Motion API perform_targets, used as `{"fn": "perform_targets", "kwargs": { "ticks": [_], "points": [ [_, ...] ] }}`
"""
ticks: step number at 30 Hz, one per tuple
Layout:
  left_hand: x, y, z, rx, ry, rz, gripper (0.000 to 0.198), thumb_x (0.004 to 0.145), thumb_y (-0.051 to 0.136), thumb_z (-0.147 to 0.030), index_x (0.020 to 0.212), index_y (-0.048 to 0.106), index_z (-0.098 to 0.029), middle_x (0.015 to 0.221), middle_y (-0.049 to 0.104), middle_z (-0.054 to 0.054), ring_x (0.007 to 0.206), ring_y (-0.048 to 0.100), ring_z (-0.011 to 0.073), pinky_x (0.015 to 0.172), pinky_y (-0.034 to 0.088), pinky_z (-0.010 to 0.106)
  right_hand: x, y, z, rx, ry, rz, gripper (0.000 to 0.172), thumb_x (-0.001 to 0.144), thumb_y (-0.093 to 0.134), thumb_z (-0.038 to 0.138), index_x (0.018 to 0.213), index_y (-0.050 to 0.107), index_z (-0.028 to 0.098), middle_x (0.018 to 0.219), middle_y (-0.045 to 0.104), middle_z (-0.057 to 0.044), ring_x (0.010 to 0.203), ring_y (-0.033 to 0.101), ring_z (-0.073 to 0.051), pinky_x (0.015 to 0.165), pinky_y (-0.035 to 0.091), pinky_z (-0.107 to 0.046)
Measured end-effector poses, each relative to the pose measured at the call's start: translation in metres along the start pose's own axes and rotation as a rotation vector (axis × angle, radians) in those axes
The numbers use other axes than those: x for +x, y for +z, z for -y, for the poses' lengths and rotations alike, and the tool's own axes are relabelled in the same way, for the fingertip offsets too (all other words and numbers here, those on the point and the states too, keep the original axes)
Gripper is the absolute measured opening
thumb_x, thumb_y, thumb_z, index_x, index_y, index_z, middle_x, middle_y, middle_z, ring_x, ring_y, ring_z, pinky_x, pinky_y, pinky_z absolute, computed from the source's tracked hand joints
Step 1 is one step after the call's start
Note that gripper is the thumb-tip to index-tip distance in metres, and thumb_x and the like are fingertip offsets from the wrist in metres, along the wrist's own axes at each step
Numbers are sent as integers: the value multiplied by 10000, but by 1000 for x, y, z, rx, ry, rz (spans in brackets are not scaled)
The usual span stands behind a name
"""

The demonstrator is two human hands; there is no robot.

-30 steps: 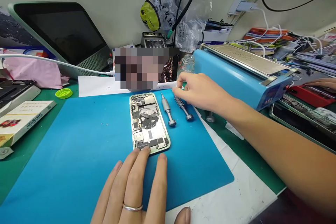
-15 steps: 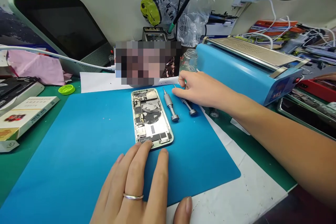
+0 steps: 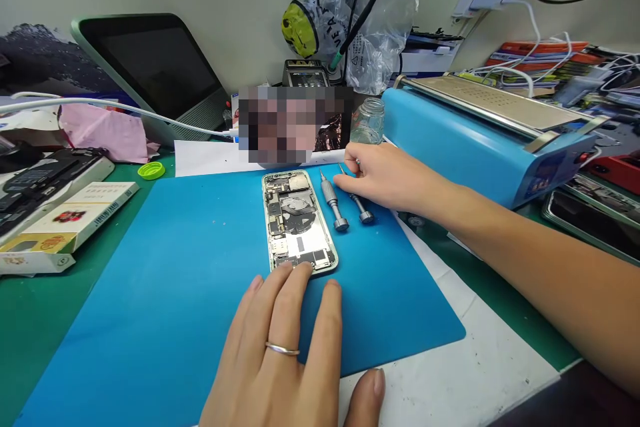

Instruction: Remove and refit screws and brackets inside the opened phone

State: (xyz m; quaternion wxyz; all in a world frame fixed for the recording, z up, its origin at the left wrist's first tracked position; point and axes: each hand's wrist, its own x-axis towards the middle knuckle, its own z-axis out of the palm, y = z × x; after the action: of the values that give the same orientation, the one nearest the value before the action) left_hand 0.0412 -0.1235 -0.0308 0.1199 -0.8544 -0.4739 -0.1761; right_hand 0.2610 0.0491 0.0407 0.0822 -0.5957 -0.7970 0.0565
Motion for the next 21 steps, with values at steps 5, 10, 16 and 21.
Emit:
{"fn": "perform_targets", "kwargs": {
  "ticks": [5, 10, 16, 21],
  "points": [
    [0, 1, 0, -9, 28, -28, 526, 1043, 462, -547, 1489, 454, -269, 1548, 498, 125, 1400, 518, 371, 986, 564, 499, -1, -2, 0, 17, -9, -4, 296, 896, 612, 309, 737, 371, 244, 560, 447, 54, 521, 401, -144, 588, 203, -336],
    [1, -1, -2, -32, 23, -44, 498, 1046, 458, -540, 1463, 490, -268, 1539, 515, 120, 1397, 527, 371, 1007, 562, 495, -1, -4, 1, 26, 6, -22, 312, 899, 590, 303, 706, 354, 239, 579, 432, 41, 542, 393, -144, 583, 202, -333],
    [-3, 6, -2, -16, 43, -23, 527, 1056, 420, -565, 1477, 470, -252, 1554, 498, 136, 1413, 512, 364, 995, 579, 482, 0, -3, 0, 30, 8, -11, 314, 893, 572, 295, 686, 343, 235, 586, 446, 32, 562, 399, -148, 583, 198, -335],
    [5, -3, -4, 3, 55, -1, 555, 1008, 534, -576, 1462, 525, -258, 1528, 561, 132, 1383, 566, 386, 999, 596, 479, 0, -3, 3, 57, -18, -37, 323, 872, 588, 280, 652, 357, 234, 565, 449, 35, 542, 402, -142, 577, 217, -330]
  ]
}}
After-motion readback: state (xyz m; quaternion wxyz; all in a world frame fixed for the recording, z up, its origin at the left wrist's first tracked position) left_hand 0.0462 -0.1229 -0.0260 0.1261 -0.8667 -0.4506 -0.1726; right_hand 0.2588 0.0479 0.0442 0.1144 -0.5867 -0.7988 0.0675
